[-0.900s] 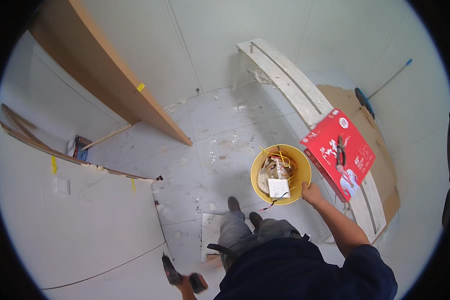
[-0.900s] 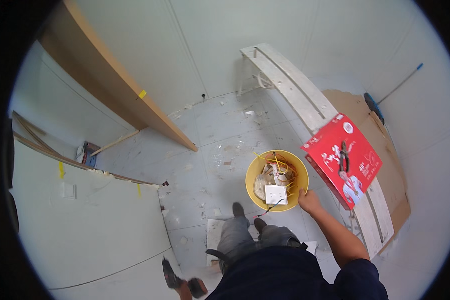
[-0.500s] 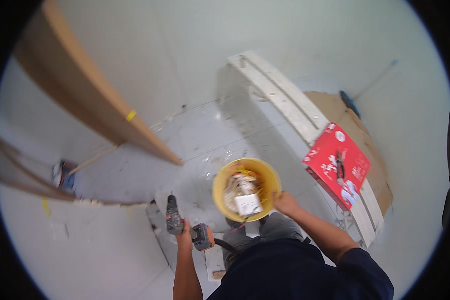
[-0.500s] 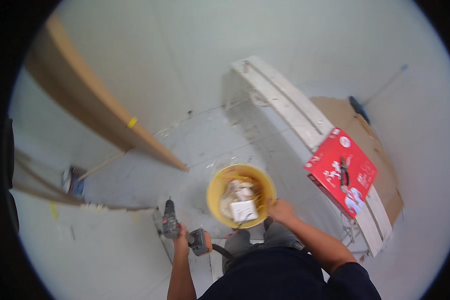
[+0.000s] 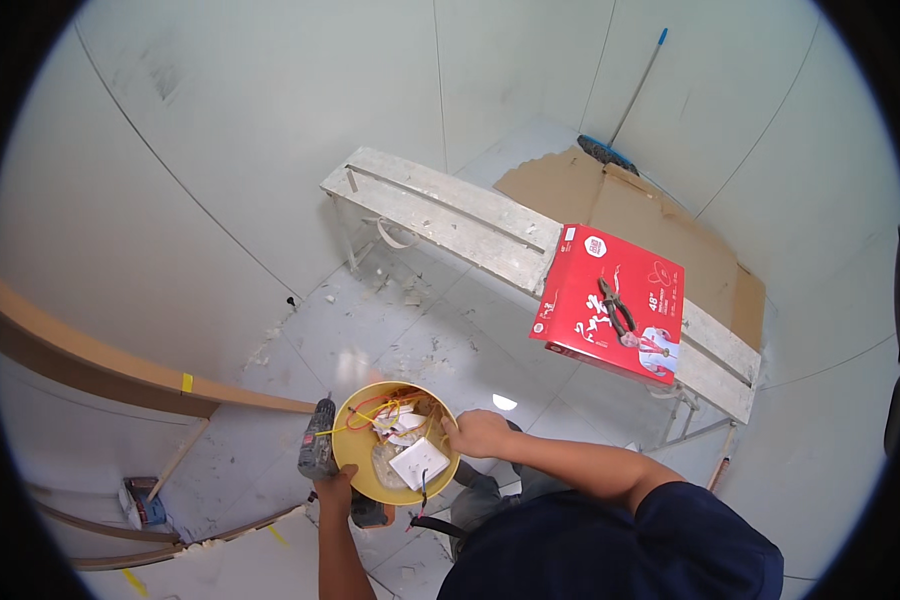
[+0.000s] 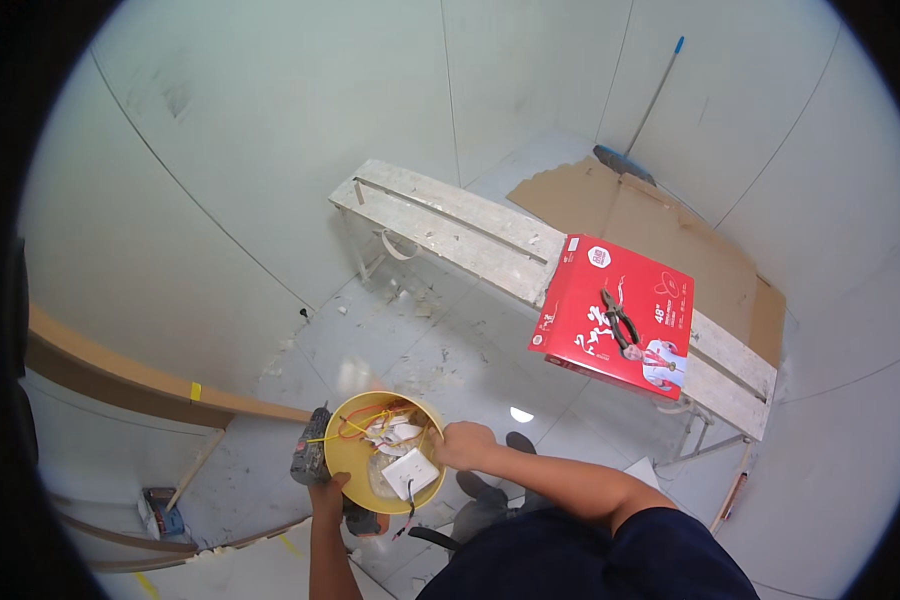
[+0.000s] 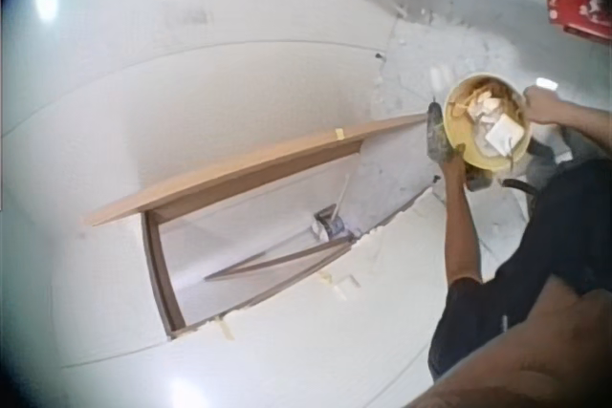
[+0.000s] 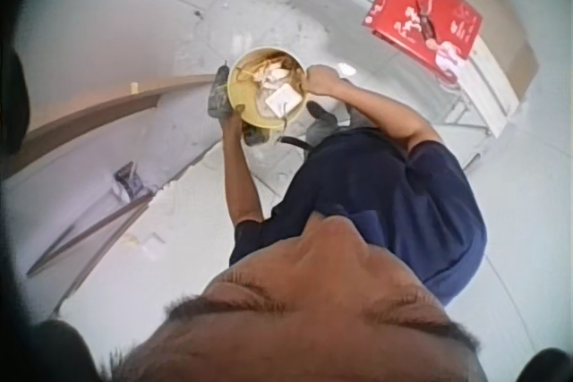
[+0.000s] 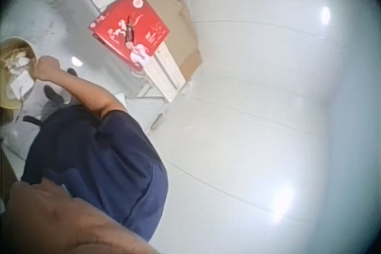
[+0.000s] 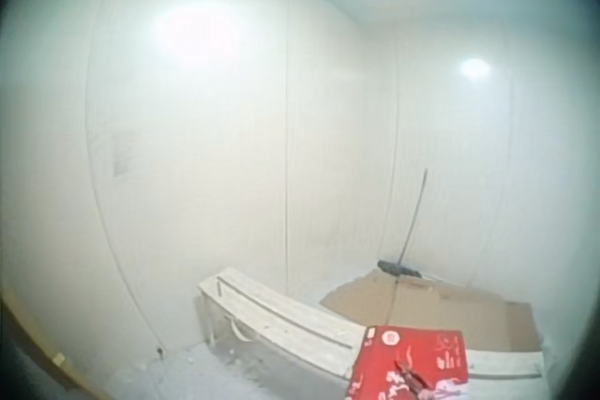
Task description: The person walks through a construction site carrying a bucket of tools, then sits on the floor to assemble an electrical outlet. They use a power drill and pliers to connect wires and secure the outlet components.
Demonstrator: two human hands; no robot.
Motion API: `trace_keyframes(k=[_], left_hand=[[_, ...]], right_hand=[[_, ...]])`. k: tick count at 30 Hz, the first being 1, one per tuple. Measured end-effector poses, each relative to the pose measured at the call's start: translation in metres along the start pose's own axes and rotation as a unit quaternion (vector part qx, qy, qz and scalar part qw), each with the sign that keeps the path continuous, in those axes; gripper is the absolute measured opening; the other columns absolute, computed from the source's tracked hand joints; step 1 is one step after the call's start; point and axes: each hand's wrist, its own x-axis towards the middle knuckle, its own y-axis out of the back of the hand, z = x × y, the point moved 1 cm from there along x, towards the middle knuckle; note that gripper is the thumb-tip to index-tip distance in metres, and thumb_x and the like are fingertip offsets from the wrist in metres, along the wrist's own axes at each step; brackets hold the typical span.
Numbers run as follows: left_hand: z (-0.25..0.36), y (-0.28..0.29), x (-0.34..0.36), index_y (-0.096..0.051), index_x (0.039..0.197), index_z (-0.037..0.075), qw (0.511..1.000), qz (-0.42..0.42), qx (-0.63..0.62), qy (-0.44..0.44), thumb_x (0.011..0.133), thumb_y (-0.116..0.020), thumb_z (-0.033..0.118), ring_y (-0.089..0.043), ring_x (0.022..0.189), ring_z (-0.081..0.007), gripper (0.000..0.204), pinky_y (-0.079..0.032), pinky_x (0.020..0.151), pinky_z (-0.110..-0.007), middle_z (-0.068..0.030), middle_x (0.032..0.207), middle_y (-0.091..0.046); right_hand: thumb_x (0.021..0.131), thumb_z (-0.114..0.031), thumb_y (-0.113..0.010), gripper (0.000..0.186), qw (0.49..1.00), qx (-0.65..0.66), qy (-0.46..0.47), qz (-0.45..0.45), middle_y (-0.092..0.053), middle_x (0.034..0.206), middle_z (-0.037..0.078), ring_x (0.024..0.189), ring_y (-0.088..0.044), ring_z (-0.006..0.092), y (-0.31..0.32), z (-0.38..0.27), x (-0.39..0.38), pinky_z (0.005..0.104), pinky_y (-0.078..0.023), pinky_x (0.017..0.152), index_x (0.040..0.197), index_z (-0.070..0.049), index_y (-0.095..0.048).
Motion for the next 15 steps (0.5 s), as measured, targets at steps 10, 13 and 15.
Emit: trace_keyframes(k=[10, 13, 15], left_hand=[[-0.019, -0.057, 0.072, -0.066, 0.119, -0.003, 0.998, 0.033, 0.041, 0.034, 0.073, -0.07, -0.008, -0.069, 0.096, -0.023, 0.046, -0.054, 0.088, -0.034, -0.0084, 0.112, -0.071], [-0.044, -0.066, 0.06, -0.064, 0.121, -0.003, 0.997, 0.045, 0.044, 0.045, 0.072, -0.069, -0.008, -0.068, 0.098, -0.0235, 0.05, -0.053, 0.089, -0.034, -0.0087, 0.114, -0.07], [-0.059, -0.059, 0.051, -0.062, 0.124, -0.003, 0.996, 0.059, 0.048, 0.045, 0.07, -0.069, -0.009, -0.067, 0.1, -0.024, 0.055, -0.053, 0.09, -0.034, -0.009, 0.116, -0.069]], right_hand=[[0.095, -0.031, -0.066, 0.034, 0.945, 0.115, -0.104, 0.288, -0.073, 0.103, 0.024, 0.096, -0.071, 0.0408, 0.07, 0.194, 0.051, 0.0525, -0.055, 0.083, 0.111, -0.001, -0.071], [0.083, -0.017, -0.076, 0.042, 0.83, -0.066, -0.158, 0.531, -0.056, 0.111, 0.023, 0.106, -0.058, 0.0429, 0.123, 0.309, 0.04, 0.0521, -0.05, 0.088, 0.114, 0.0, -0.054], [0.085, -0.02, -0.077, 0.034, 0.842, -0.068, -0.214, 0.49, -0.058, 0.111, 0.023, 0.105, -0.06, 0.042, 0.141, 0.334, 0.041, 0.052, -0.051, 0.086, 0.106, 0.002, -0.061]])
